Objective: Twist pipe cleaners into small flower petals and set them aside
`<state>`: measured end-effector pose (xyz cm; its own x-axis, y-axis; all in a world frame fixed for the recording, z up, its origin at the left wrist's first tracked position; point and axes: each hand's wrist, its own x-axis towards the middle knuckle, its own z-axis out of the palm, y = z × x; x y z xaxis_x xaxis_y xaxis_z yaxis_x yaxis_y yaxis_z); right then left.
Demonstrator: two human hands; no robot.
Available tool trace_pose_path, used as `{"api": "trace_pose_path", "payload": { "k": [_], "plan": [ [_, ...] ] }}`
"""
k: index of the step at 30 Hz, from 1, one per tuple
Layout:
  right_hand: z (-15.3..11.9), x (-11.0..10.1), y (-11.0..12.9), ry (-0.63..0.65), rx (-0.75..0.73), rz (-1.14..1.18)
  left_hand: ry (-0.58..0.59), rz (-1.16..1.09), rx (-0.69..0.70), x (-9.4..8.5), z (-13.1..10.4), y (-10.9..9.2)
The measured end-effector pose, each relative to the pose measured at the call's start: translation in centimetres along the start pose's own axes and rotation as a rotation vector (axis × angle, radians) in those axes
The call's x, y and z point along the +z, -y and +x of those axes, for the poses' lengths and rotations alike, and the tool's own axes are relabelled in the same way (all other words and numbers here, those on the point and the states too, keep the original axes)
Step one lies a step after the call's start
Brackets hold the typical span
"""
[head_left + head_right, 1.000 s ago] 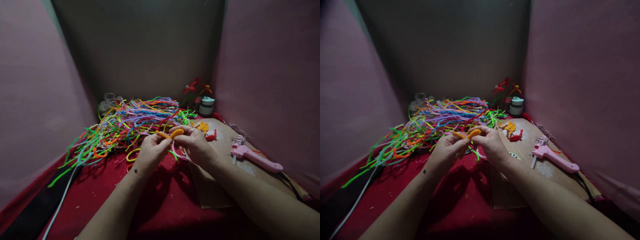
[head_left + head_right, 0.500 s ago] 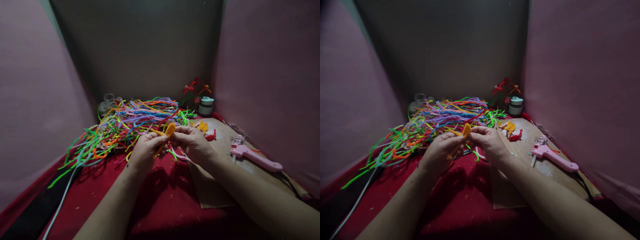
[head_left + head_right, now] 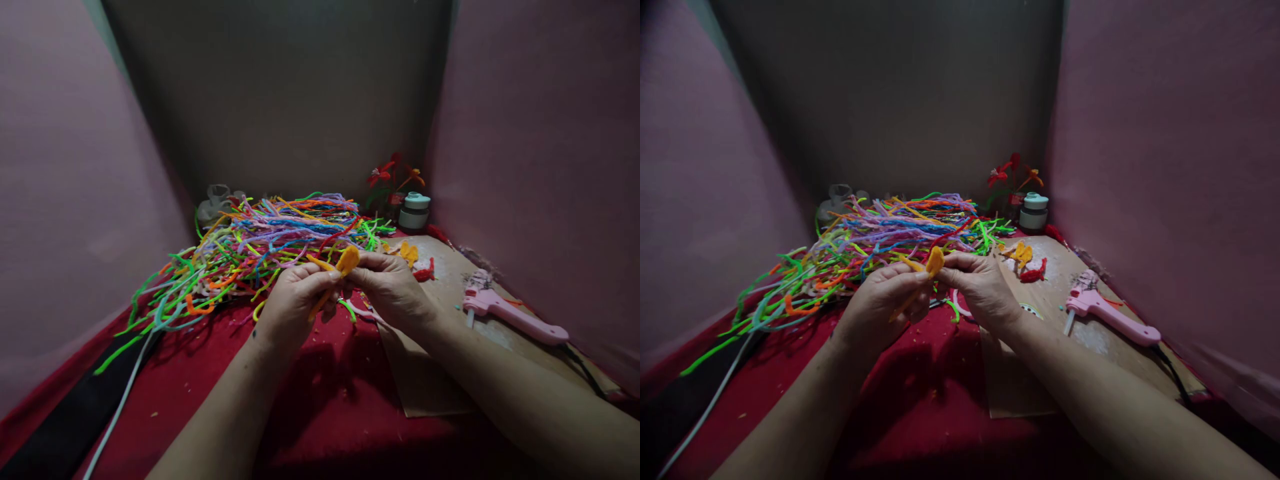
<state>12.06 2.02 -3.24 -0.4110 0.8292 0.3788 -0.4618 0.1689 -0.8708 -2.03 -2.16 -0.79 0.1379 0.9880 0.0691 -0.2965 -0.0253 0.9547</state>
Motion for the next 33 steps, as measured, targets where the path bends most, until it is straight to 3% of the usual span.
{"api": "trace_pose_path", "payload": {
  "k": [8, 13, 15, 17, 19, 21, 23, 33],
  "plan": [
    [-0.3, 0.3, 0.5, 0.007, 0.009, 0.009, 0.060, -0.070, -0.068, 0.1, -0.1, -0.1],
    [-0.3, 0.4, 1.3, 0.017, 0.014, 0.093, 0.231, -0.215, -0.293, -0.4, 0.0, -0.1],
    [-0.3, 0.4, 1.6, -0.014, 0.020, 0.086, 0.233, -0.163, -0.333, -0.6, 0.1, -0.1],
    [-0.2, 0.4, 1.7, -0.046, 0.050, 0.094, 0.105, -0.002, -0.274, -0.7, 0.2, -0.3],
    [-0.1, 0.4, 1.8, -0.071, 0.090, 0.110, -0.077, 0.197, -0.105, -0.7, 0.1, -0.7],
    [0.0, 0.3, 1.9, -0.086, 0.125, 0.108, -0.172, 0.332, 0.071, -0.6, 0.0, -1.1],
    [0.0, 0.2, 1.8, -0.092, 0.148, 0.103, -0.152, 0.408, 0.143, -0.4, -0.2, -1.4],
    [0.1, -0.2, 0.8, -0.045, 0.190, -0.048, -0.166, 0.519, 0.120, 0.1, -0.2, -1.1]
  ]
}}
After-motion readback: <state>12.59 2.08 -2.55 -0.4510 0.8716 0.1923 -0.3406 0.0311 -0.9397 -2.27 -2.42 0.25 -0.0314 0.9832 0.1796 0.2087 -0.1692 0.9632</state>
